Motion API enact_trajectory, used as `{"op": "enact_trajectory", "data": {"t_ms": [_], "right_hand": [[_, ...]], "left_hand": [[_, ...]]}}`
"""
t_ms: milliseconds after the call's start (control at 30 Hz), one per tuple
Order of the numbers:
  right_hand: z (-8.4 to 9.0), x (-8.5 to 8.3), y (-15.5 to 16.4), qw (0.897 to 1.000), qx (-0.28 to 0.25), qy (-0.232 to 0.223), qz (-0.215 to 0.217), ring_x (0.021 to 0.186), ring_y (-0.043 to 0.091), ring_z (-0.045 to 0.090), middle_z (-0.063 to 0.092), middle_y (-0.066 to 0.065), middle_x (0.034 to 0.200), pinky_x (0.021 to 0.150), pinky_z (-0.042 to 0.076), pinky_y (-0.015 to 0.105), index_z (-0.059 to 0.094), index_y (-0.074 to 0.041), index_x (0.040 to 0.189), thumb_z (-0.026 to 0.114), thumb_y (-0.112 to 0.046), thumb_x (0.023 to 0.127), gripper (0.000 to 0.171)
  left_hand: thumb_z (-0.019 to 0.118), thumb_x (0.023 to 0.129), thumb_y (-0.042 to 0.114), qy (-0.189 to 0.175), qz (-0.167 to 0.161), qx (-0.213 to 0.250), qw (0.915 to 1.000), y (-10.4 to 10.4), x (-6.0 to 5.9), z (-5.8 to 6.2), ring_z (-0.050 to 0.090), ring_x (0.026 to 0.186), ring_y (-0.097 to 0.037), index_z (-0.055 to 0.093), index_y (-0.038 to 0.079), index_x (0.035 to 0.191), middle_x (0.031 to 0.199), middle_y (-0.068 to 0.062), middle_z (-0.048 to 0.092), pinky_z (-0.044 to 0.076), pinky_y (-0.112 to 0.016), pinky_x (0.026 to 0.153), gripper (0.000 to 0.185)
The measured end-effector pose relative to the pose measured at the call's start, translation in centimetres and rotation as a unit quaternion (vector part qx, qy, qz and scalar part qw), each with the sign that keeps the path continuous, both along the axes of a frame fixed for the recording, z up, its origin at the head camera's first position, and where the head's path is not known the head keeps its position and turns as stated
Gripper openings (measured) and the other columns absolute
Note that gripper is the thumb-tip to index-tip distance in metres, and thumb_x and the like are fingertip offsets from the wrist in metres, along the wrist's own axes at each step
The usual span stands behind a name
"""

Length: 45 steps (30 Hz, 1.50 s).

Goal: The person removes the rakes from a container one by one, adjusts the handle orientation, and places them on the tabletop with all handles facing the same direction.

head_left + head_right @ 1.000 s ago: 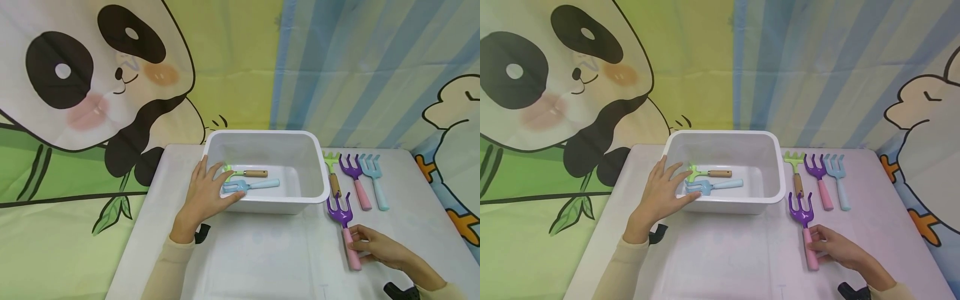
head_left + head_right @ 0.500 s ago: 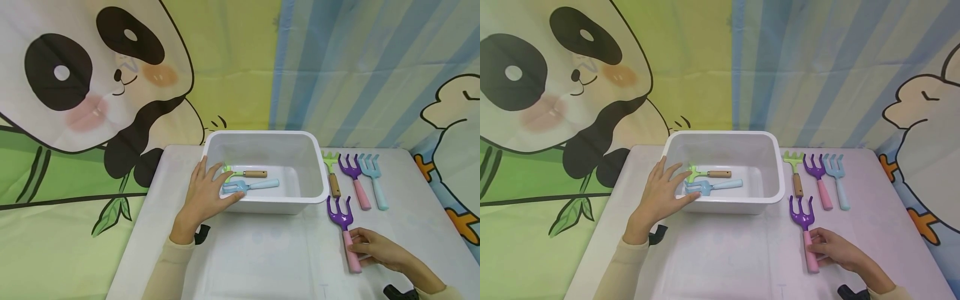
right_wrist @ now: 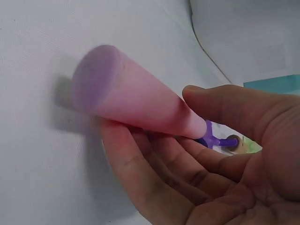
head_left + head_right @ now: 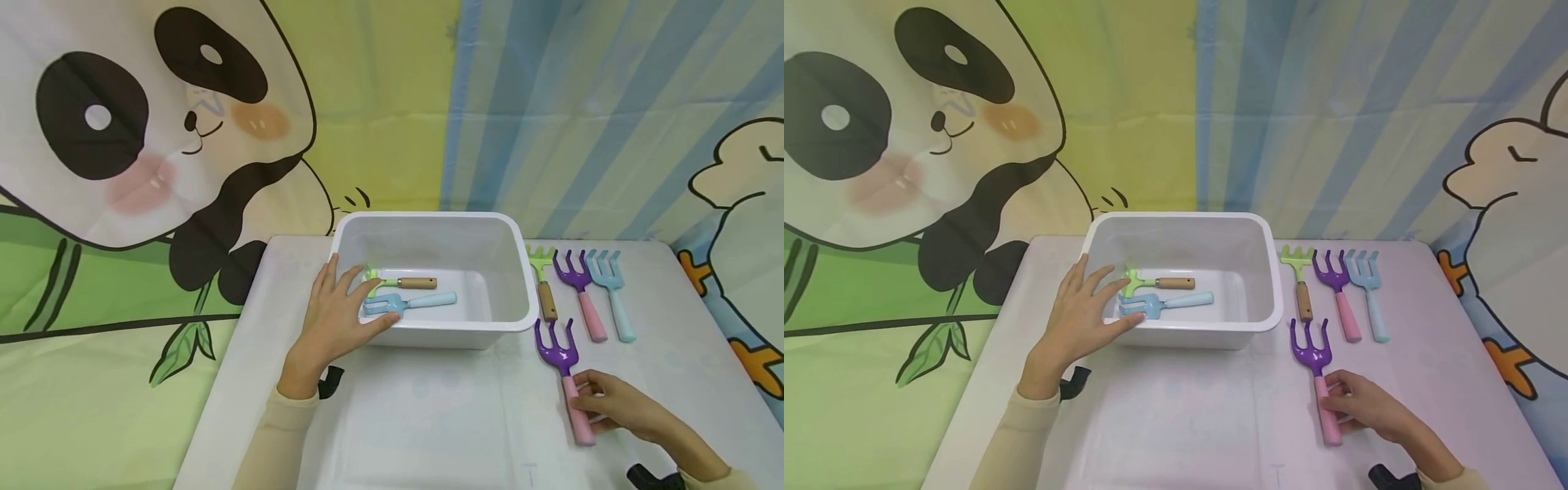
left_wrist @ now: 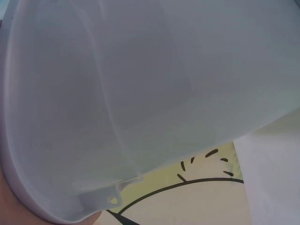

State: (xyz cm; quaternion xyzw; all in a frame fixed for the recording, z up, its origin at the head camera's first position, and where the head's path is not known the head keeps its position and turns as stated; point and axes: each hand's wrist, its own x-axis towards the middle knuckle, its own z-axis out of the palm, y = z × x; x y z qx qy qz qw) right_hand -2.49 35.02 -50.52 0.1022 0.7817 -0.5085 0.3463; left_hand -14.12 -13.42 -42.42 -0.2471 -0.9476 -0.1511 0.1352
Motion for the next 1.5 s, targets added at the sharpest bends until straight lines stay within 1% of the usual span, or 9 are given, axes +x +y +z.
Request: {"op": "enact_trajectory", "data": {"t_ms": [167,333,533,633,767,1100,1233,1300,1500], "right_hand": [[1.6,-0.9,0.0,0.998,0.048,0.023,0.019,0.087,0.028,0.065,0.06,0.012,0.1,0.074,0.06,0.045,0.047,0.014,0.127,0.067,-0.015,0.097,0.047],[5.9,-3.3,0.6,0.992,0.079,0.087,0.049,0.095,0.033,0.066,0.061,0.018,0.108,0.076,0.059,0.043,0.043,0.014,0.132,0.063,-0.017,0.1,0.049],[11.0,-5.9,0.6,0.98,0.066,0.161,0.1,0.095,0.03,0.067,0.061,0.017,0.107,0.076,0.06,0.039,0.042,0.011,0.136,0.059,-0.02,0.103,0.048],[12.7,-7.0,0.2,0.973,0.055,0.191,0.115,0.093,0.028,0.068,0.06,0.017,0.108,0.074,0.06,0.038,0.042,0.01,0.137,0.057,-0.017,0.104,0.045],[14.2,-8.4,-0.8,0.965,0.054,0.221,0.127,0.09,0.023,0.07,0.059,0.017,0.108,0.072,0.06,0.036,0.045,0.008,0.137,0.057,-0.018,0.104,0.043],[17.7,-11.3,-4.2,0.955,0.065,0.24,0.162,0.089,0.024,0.071,0.059,0.016,0.109,0.073,0.06,0.036,0.048,0.0,0.134,0.062,-0.024,0.102,0.043],[19.2,-12.6,-6.1,0.951,0.045,0.244,0.185,0.092,0.025,0.07,0.059,0.019,0.109,0.076,0.059,0.036,0.05,0.0,0.134,0.063,-0.022,0.101,0.042],[19.9,-13.5,-7.1,0.949,0.034,0.24,0.201,0.095,0.027,0.069,0.059,0.018,0.11,0.079,0.059,0.037,0.05,-0.001,0.134,0.062,-0.021,0.101,0.04],[21.5,-16.7,-10.8,0.93,0.019,0.235,0.283,0.102,0.027,0.066,0.061,0.014,0.112,0.088,0.056,0.038,0.052,-0.005,0.133,0.059,-0.019,0.103,0.034]], "left_hand": [[0.047,0.084,0.081,-0.005,0.002,0.002,1.0,-0.1,0.2,0.1,0.014,0.146,-0.049,0.066,0.02,0.132,0.143,-0.012,0.052,0.009,-0.057,0.118,0.08],[0.047,0.084,0.082,-0.012,0.008,-0.001,0.9999,-0.2,0.3,0.2,0.013,0.147,-0.048,0.066,0.021,0.133,0.144,-0.012,0.051,0.007,-0.056,0.118,0.08],[0.046,0.085,0.082,-0.003,0.005,-0.004,1.0,-0.1,0.1,0.2,0.015,0.146,-0.05,0.067,0.02,0.131,0.142,-0.013,0.053,0.01,-0.058,0.117,0.08],[0.045,0.085,0.082,-0.002,0.003,-0.006,1.0,0.0,0.1,0.2,0.015,0.146,-0.049,0.067,0.02,0.132,0.141,-0.014,0.054,0.011,-0.058,0.117,0.081],[0.044,0.085,0.083,-0.007,0.006,-0.01,0.9999,0.1,-0.1,0.4,0.013,0.147,-0.048,0.066,0.021,0.132,0.141,-0.013,0.053,0.009,-0.057,0.118,0.081],[0.045,0.085,0.082,-0.026,0.01,-0.023,0.9994,0.4,-0.2,0.7,0.009,0.148,-0.047,0.065,0.023,0.133,0.144,-0.012,0.051,0.006,-0.056,0.118,0.079],[0.044,0.085,0.082,-0.03,0.013,-0.024,0.9992,0.3,-0.2,0.7,0.009,0.148,-0.046,0.064,0.023,0.134,0.145,-0.012,0.051,0.005,-0.055,0.118,0.079],[0.043,0.085,0.082,-0.031,0.014,-0.023,0.9991,0.2,-0.2,0.7,0.009,0.148,-0.046,0.064,0.023,0.134,0.145,-0.012,0.051,0.006,-0.055,0.118,0.08],[0.042,0.085,0.083,-0.03,0.016,-0.019,0.9993,0.1,-0.1,0.6,0.009,0.148,-0.046,0.065,0.023,0.134,0.144,-0.011,0.051,0.007,-0.055,0.118,0.08]]}}
